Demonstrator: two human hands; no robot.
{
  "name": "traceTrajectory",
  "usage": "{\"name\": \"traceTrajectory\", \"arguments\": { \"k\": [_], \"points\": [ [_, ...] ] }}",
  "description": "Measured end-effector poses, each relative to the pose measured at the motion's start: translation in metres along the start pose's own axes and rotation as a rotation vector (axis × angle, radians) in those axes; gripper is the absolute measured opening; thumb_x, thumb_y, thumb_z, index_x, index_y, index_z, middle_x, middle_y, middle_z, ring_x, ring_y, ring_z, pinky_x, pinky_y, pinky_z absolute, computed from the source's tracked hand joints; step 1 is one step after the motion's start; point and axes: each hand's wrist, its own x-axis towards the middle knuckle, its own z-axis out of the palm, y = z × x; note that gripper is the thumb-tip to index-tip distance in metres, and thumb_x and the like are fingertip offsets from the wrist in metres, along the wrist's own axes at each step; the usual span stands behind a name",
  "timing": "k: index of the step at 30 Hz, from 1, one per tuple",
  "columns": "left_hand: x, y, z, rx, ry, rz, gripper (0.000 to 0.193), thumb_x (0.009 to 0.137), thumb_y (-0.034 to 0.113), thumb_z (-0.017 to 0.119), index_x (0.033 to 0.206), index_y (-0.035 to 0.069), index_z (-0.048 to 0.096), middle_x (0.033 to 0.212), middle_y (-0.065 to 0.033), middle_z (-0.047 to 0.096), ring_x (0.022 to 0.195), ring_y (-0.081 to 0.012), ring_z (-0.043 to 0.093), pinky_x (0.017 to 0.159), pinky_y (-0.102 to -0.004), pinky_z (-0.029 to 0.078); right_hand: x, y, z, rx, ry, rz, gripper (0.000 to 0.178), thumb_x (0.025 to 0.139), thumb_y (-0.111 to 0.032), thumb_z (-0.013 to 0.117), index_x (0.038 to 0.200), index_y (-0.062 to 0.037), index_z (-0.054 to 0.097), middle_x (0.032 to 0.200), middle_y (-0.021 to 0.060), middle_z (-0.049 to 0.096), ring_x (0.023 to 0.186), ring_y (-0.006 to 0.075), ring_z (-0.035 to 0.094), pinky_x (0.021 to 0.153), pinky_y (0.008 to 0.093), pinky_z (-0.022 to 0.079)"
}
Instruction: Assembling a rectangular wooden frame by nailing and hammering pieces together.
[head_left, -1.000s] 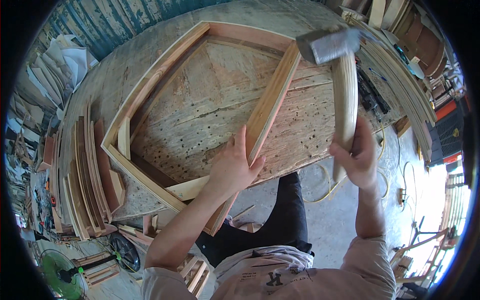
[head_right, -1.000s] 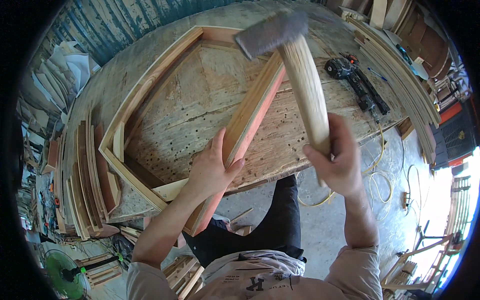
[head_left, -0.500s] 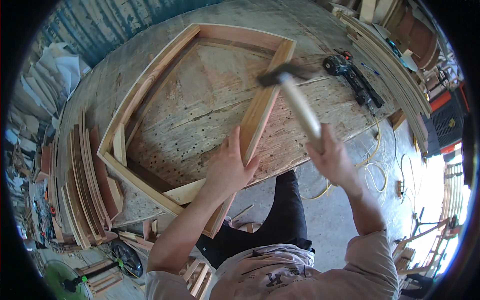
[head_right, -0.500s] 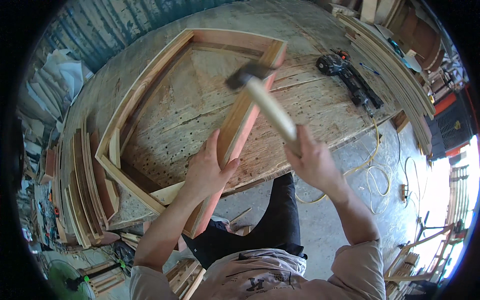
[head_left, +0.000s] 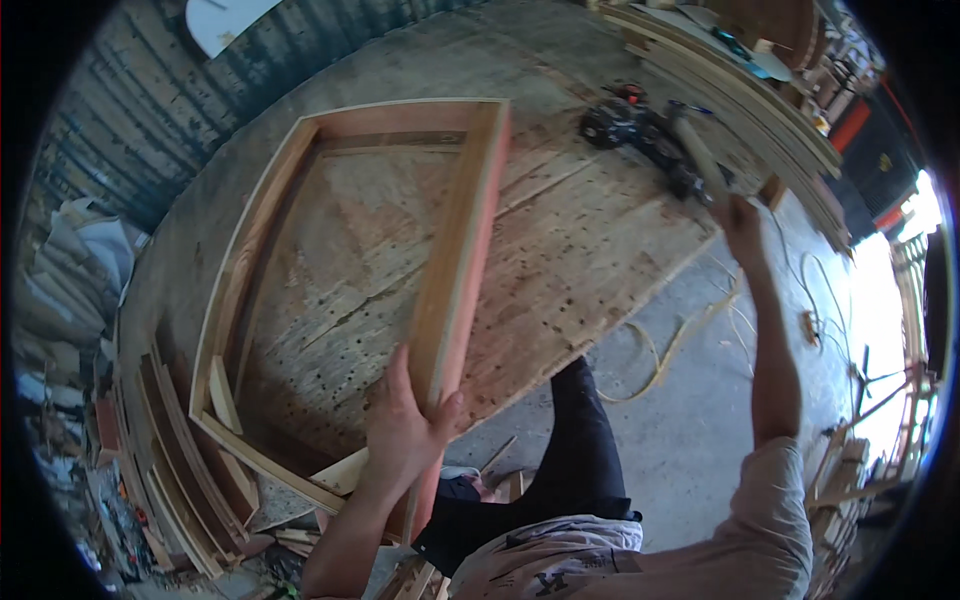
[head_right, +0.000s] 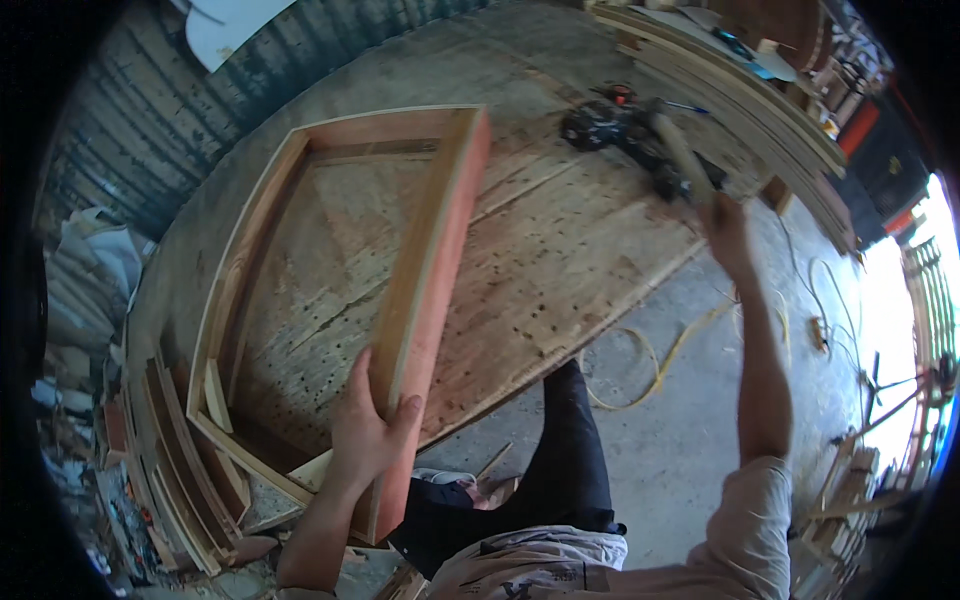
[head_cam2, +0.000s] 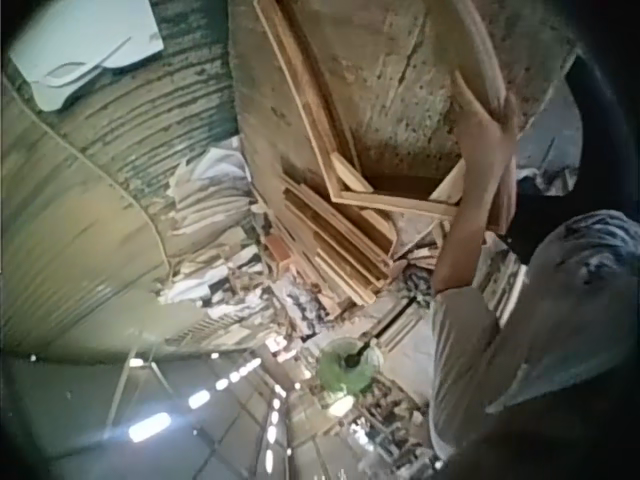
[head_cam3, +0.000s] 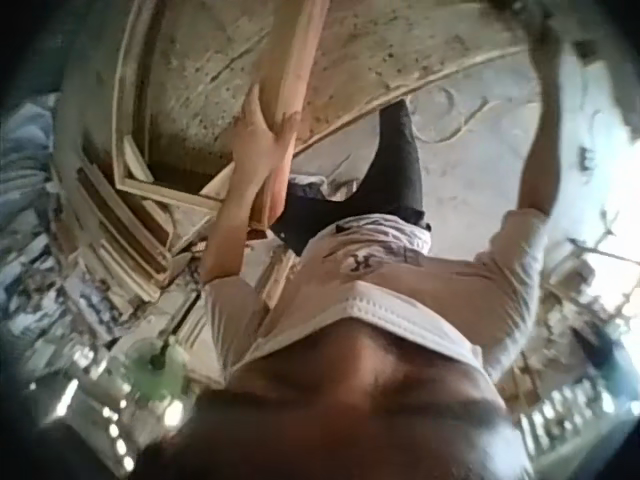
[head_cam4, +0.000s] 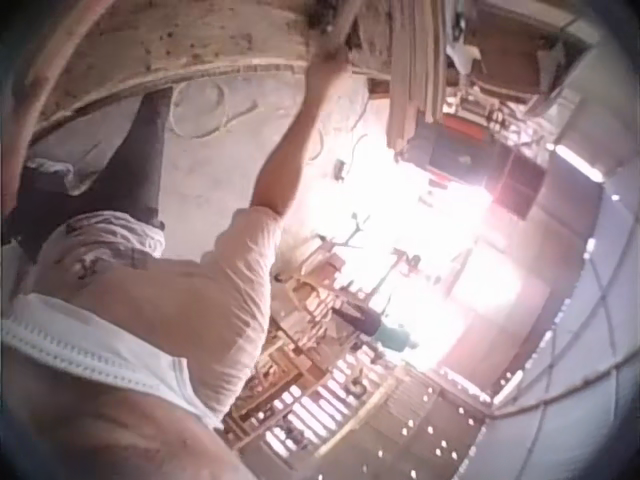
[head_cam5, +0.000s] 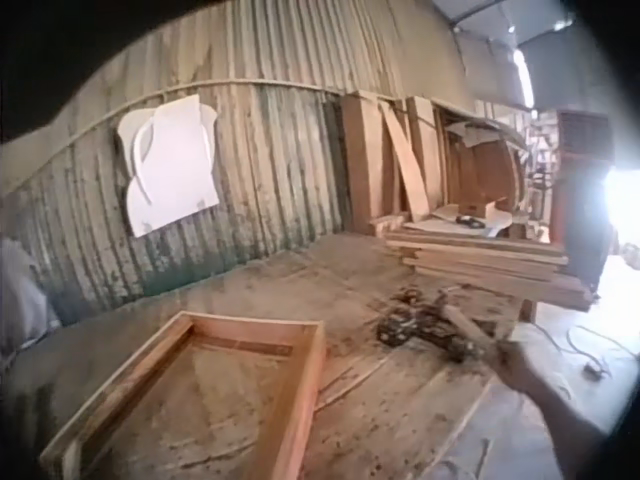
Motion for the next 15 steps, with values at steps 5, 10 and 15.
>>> {"name": "traceTrajectory", "arguments": {
  "k": [5, 10, 15],
  "points": [
    [0.001, -0.006, 0.0, 0.016, 0.031, 0.046, 0.084, 0.084, 0.037, 0.07, 0.142, -0.006, 0.027, 0.125, -0.0307, 0.051, 0.109, -0.0474, 0.056, 0.091, -0.0512, 0.048, -0.01, 0.032, 0.0, -0.092, -0.04, 0.101, 0.032, 0.088, -0.022, 0.07, 0.108, 0.001, 0.064, 0.069, 0.0104, 0.059, 0.059, 0.0138, 0.051, 0.056, 0.0324, 0.043],
    [0.004, -0.002, -0.008, -0.083, -0.006, 0.009, 0.084, 0.084, 0.036, 0.07, 0.142, -0.005, 0.027, 0.123, -0.0309, 0.052, 0.107, -0.0473, 0.058, 0.09, -0.0516, 0.049, -0.007, 0.09, 0.022, -0.124, 0.085, 0.107, 0.037, 0.087, -0.018, 0.072, 0.118, 0.0002, 0.063, 0.069, 0.0014, 0.056, 0.062, 0.0074, 0.049, 0.055, 0.027, 0.04],
    [0.009, -0.003, -0.007, -0.007, 0.006, 0.058, 0.084, 0.084, 0.039, 0.069, 0.142, -0.006, 0.027, 0.12, -0.0316, 0.053, 0.102, -0.0473, 0.061, 0.085, -0.0495, 0.052, 0.093, 0.187, 0.01, -0.254, 0.099, 0.112, 0.033, 0.085, -0.026, 0.071, 0.104, -0.0001, 0.067, 0.071, 0.0152, 0.066, 0.067, 0.0255, 0.064, 0.06, 0.0385, 0.046]
  ]
}}
